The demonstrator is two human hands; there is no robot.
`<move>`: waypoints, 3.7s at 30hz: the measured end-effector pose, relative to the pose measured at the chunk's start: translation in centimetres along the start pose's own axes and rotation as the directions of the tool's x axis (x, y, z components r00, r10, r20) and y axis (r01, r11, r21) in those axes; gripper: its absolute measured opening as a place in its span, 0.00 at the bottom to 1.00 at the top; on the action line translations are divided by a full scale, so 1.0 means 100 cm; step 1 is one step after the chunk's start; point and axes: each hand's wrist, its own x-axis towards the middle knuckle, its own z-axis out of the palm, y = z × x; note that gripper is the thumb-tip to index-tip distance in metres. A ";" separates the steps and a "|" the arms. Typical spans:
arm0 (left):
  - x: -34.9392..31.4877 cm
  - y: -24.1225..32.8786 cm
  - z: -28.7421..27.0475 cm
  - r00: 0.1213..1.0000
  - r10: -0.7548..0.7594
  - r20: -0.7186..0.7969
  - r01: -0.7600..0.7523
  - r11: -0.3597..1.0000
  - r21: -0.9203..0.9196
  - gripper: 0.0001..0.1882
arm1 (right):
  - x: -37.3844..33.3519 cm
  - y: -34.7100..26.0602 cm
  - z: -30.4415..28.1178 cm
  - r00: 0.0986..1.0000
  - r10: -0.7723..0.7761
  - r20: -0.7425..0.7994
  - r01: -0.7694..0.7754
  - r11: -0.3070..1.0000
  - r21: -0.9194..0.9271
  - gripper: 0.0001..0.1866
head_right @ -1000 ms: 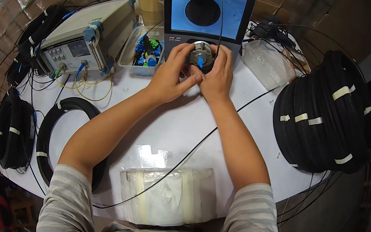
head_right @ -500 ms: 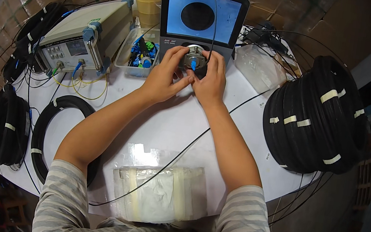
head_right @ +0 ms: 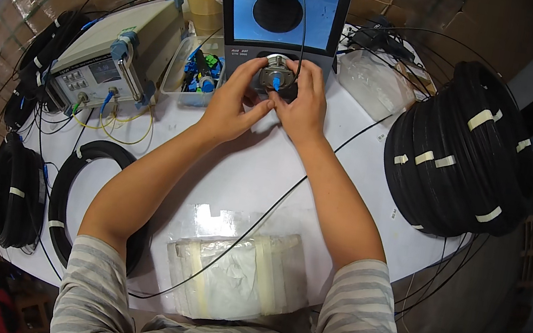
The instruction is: Inspecting the end-face quality of fiber optic cables using a digital microscope and a monitoring screen at a production workbench.
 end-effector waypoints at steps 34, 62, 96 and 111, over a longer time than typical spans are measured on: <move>-0.007 -0.012 -0.001 0.996 -0.002 0.089 0.002 1.000 0.001 0.44 | 0.004 -0.009 -0.012 0.972 -0.230 -0.048 0.230 0.973 0.006 0.13; 0.003 -0.020 -0.008 0.996 0.054 0.072 -0.057 0.998 0.027 0.46 | -0.106 -0.184 -0.113 0.661 -0.125 0.740 -0.361 0.812 0.460 0.11; -0.001 0.000 -0.015 0.994 0.021 0.112 -0.027 0.998 0.053 0.45 | -0.130 -0.187 -0.104 0.710 -0.207 0.673 -0.037 0.943 0.330 0.12; -0.003 -0.005 -0.015 0.993 0.002 0.116 -0.011 0.997 0.076 0.46 | -0.129 -0.190 -0.104 0.702 -0.170 0.691 -0.029 0.963 0.267 0.10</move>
